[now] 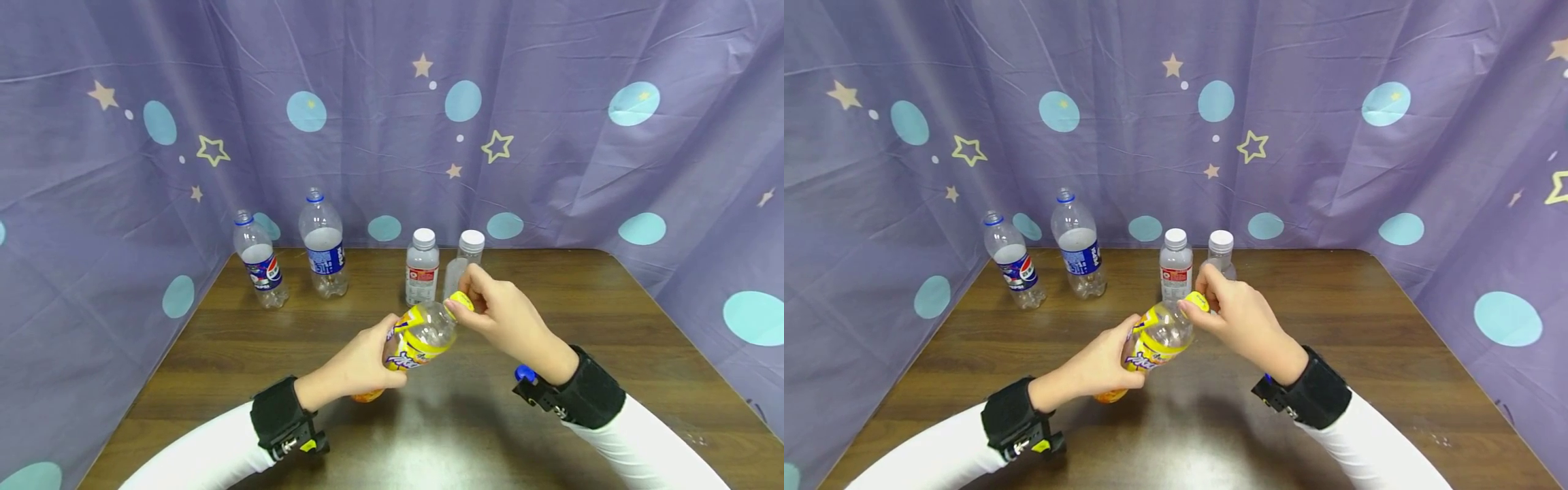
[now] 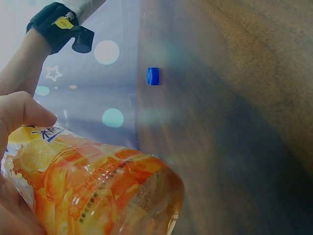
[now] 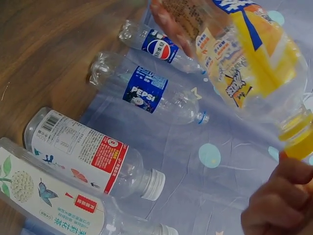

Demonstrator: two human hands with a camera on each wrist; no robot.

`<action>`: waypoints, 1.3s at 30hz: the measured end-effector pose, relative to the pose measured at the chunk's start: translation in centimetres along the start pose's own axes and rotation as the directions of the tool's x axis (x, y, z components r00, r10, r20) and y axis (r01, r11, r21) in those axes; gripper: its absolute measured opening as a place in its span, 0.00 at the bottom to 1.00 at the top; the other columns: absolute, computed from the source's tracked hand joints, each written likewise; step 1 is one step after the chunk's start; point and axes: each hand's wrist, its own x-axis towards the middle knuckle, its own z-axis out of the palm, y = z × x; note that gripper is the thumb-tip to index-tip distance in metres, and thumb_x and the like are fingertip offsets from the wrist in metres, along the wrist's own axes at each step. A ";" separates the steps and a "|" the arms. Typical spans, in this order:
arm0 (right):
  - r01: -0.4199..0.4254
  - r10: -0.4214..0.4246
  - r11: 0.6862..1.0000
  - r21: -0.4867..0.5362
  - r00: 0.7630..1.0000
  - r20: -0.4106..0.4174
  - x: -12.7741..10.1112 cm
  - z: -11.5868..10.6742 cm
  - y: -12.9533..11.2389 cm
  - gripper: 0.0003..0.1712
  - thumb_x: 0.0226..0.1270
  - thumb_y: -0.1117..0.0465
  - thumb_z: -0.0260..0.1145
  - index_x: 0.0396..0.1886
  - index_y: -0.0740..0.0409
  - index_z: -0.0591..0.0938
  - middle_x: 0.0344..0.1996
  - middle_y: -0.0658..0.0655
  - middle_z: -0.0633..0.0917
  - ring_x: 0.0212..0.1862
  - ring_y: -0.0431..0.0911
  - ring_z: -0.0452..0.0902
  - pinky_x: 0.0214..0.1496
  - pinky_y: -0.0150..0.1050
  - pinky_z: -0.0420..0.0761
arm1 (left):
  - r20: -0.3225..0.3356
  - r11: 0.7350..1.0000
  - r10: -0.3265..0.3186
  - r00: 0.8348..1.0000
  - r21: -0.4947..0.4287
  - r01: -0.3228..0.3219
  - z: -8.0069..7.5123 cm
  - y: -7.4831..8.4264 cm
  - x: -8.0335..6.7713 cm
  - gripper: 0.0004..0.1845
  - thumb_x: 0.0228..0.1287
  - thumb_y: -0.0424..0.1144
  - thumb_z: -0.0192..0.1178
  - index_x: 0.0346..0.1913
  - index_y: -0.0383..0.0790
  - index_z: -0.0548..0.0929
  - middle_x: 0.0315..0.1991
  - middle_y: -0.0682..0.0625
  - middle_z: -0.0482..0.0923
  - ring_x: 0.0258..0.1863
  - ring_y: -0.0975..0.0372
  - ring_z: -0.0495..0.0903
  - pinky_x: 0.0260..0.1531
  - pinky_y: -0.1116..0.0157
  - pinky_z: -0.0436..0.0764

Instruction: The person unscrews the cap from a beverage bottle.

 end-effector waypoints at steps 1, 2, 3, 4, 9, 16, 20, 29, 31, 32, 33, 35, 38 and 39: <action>-0.004 0.003 1.000 0.021 1.000 0.023 0.0 0.0 0.0 0.17 0.58 0.59 0.70 0.31 0.52 0.67 0.15 0.43 0.61 0.18 0.33 0.56 0.19 0.28 0.57 | -0.001 1.000 0.000 1.000 0.005 0.000 0.0 0.0 0.0 0.32 0.41 0.38 0.68 0.54 0.46 0.69 0.41 0.55 0.81 0.37 0.65 0.79 0.40 0.67 0.79; 0.001 -0.003 0.999 0.042 0.999 0.044 0.0 -0.1 0.1 0.17 0.59 0.60 0.70 0.31 0.52 0.67 0.15 0.42 0.60 0.18 0.33 0.56 0.19 0.28 0.57 | -0.001 1.000 0.002 1.000 0.010 -0.002 0.0 -0.1 0.0 0.32 0.41 0.38 0.68 0.54 0.46 0.69 0.42 0.54 0.81 0.37 0.65 0.79 0.40 0.67 0.79; 0.010 -0.014 0.998 0.062 0.998 0.067 -0.1 -0.1 0.1 0.16 0.60 0.61 0.70 0.31 0.52 0.68 0.16 0.43 0.61 0.18 0.33 0.56 0.20 0.27 0.57 | -0.003 1.000 0.004 1.000 0.017 -0.004 0.1 -0.1 -0.1 0.32 0.41 0.38 0.68 0.54 0.46 0.69 0.41 0.54 0.81 0.37 0.65 0.79 0.40 0.67 0.79; 0.025 -0.032 0.997 0.079 0.996 0.085 -0.1 -0.1 0.2 0.15 0.61 0.61 0.69 0.32 0.52 0.68 0.16 0.43 0.62 0.19 0.33 0.56 0.20 0.27 0.58 | -0.005 1.000 0.004 1.000 0.022 -0.004 0.1 -0.2 -0.1 0.32 0.41 0.39 0.68 0.54 0.46 0.69 0.41 0.54 0.81 0.37 0.65 0.79 0.40 0.67 0.79; 0.152 -0.171 0.976 0.155 0.979 0.113 -0.2 -0.3 0.7 0.10 0.64 0.62 0.67 0.39 0.51 0.73 0.23 0.46 0.67 0.24 0.34 0.60 0.23 0.26 0.62 | -0.013 1.000 0.007 1.000 0.021 -0.007 -0.1 -0.4 -0.1 0.32 0.41 0.38 0.68 0.54 0.46 0.69 0.41 0.54 0.81 0.37 0.64 0.79 0.39 0.67 0.79; 0.290 -0.293 0.948 0.134 0.956 0.000 -0.4 0.3 1.0 0.17 0.70 0.45 0.59 0.44 0.53 0.76 0.30 0.45 0.69 0.25 0.35 0.62 0.26 0.22 0.63 | -0.011 1.000 0.011 1.000 0.005 -0.011 -0.1 -0.4 -0.3 0.32 0.40 0.37 0.68 0.53 0.46 0.69 0.40 0.54 0.81 0.35 0.65 0.79 0.38 0.68 0.79; 0.284 -0.275 0.953 0.104 0.957 -0.093 -0.5 0.7 0.8 0.21 0.71 0.40 0.53 0.38 0.53 0.77 0.23 0.45 0.68 0.23 0.34 0.60 0.25 0.22 0.60 | -0.015 0.999 0.033 0.999 0.009 -0.033 0.0 -0.2 -0.3 0.32 0.39 0.36 0.69 0.52 0.46 0.70 0.40 0.54 0.81 0.36 0.66 0.79 0.39 0.68 0.79; 0.114 -0.101 0.990 0.086 0.985 -0.142 -0.4 0.8 0.4 0.14 0.52 0.63 0.70 0.32 0.55 0.72 0.17 0.43 0.65 0.20 0.31 0.58 0.20 0.24 0.58 | -0.025 0.999 0.022 0.999 0.026 -0.021 0.0 0.1 -0.3 0.33 0.39 0.37 0.68 0.54 0.46 0.70 0.41 0.55 0.81 0.37 0.65 0.79 0.40 0.67 0.79; 0.111 -0.097 0.988 0.106 0.987 -0.129 -0.4 0.7 0.4 0.15 0.51 0.65 0.70 0.31 0.55 0.71 0.16 0.43 0.65 0.19 0.31 0.58 0.19 0.25 0.58 | -0.020 0.999 0.018 1.000 0.027 -0.018 0.0 0.1 -0.3 0.33 0.40 0.38 0.68 0.54 0.46 0.70 0.41 0.54 0.81 0.37 0.65 0.79 0.41 0.67 0.79; 0.120 -0.106 0.986 0.112 0.987 -0.122 -0.4 0.7 0.4 0.14 0.51 0.65 0.70 0.32 0.55 0.71 0.17 0.43 0.65 0.20 0.31 0.58 0.19 0.24 0.58 | -0.017 0.999 0.017 1.000 0.029 -0.017 0.0 0.0 -0.3 0.33 0.40 0.38 0.68 0.55 0.46 0.70 0.41 0.54 0.81 0.38 0.65 0.79 0.41 0.67 0.79; 0.132 -0.119 0.984 0.116 0.986 -0.114 -0.4 0.6 0.4 0.14 0.52 0.65 0.70 0.32 0.55 0.71 0.17 0.43 0.65 0.20 0.31 0.58 0.19 0.24 0.59 | -0.015 0.999 0.017 1.000 0.030 -0.016 -0.1 0.0 -0.3 0.33 0.40 0.38 0.69 0.55 0.46 0.70 0.42 0.54 0.81 0.38 0.65 0.79 0.41 0.67 0.79; 0.167 -0.155 0.977 0.133 0.983 -0.095 -0.4 0.5 0.6 0.12 0.55 0.65 0.68 0.34 0.55 0.72 0.18 0.44 0.66 0.21 0.32 0.59 0.20 0.23 0.59 | -0.013 1.000 0.016 1.000 0.027 -0.015 -0.1 0.0 -0.2 0.33 0.40 0.38 0.69 0.55 0.46 0.70 0.42 0.54 0.81 0.38 0.65 0.79 0.41 0.67 0.79; 0.231 -0.223 0.961 0.153 0.972 -0.067 -0.3 0.4 0.8 0.09 0.64 0.57 0.65 0.37 0.55 0.74 0.22 0.44 0.68 0.23 0.32 0.59 0.22 0.22 0.60 | -0.014 1.000 0.015 1.000 0.023 -0.015 -0.1 0.0 -0.2 0.33 0.40 0.38 0.69 0.54 0.46 0.70 0.41 0.54 0.81 0.38 0.64 0.80 0.41 0.66 0.79; 0.255 -0.248 0.955 0.153 0.967 -0.063 -0.2 0.4 0.9 0.10 0.67 0.54 0.63 0.38 0.55 0.75 0.23 0.44 0.69 0.24 0.32 0.59 0.23 0.22 0.60 | -0.014 1.000 0.015 1.000 0.022 -0.015 -0.2 -0.1 -0.2 0.33 0.40 0.37 0.69 0.54 0.46 0.69 0.41 0.54 0.81 0.38 0.64 0.80 0.41 0.66 0.79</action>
